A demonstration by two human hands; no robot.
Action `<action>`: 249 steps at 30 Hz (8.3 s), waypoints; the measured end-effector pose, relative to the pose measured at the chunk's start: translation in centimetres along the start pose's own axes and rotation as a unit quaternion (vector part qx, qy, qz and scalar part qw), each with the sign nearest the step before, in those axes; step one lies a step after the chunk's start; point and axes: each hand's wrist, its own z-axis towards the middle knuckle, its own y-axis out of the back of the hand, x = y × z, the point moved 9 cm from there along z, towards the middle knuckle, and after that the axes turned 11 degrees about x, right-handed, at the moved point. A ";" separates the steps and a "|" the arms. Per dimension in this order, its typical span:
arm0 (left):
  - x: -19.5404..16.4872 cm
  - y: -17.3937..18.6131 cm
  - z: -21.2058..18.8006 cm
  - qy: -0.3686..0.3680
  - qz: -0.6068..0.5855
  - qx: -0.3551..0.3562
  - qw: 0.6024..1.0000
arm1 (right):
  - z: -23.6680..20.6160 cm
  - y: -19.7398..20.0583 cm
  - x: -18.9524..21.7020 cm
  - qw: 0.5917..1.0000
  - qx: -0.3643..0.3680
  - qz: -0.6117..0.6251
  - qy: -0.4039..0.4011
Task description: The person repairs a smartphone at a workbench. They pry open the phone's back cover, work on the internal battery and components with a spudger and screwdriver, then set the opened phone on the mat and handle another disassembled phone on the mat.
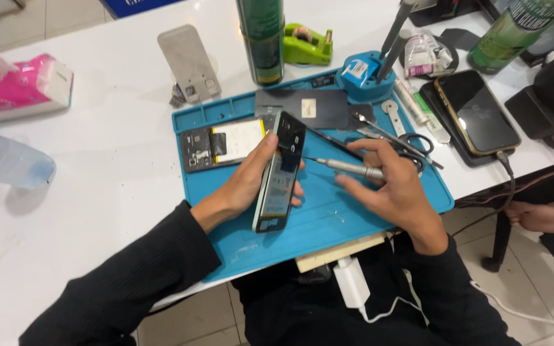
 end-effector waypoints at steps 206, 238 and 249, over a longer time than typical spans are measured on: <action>-1.2 -3.6 0.0 -0.104 -0.175 0.037 0.978 | 1.6 8.0 -4.6 0.967 -0.042 -0.244 -0.067; -2.0 -3.2 0.4 -0.049 -0.160 0.111 0.980 | -1.5 7.6 0.4 0.992 -0.120 0.018 0.042; -2.7 -3.4 -0.1 -0.025 -0.052 0.080 0.995 | -0.2 0.4 2.3 0.956 -0.053 0.244 0.153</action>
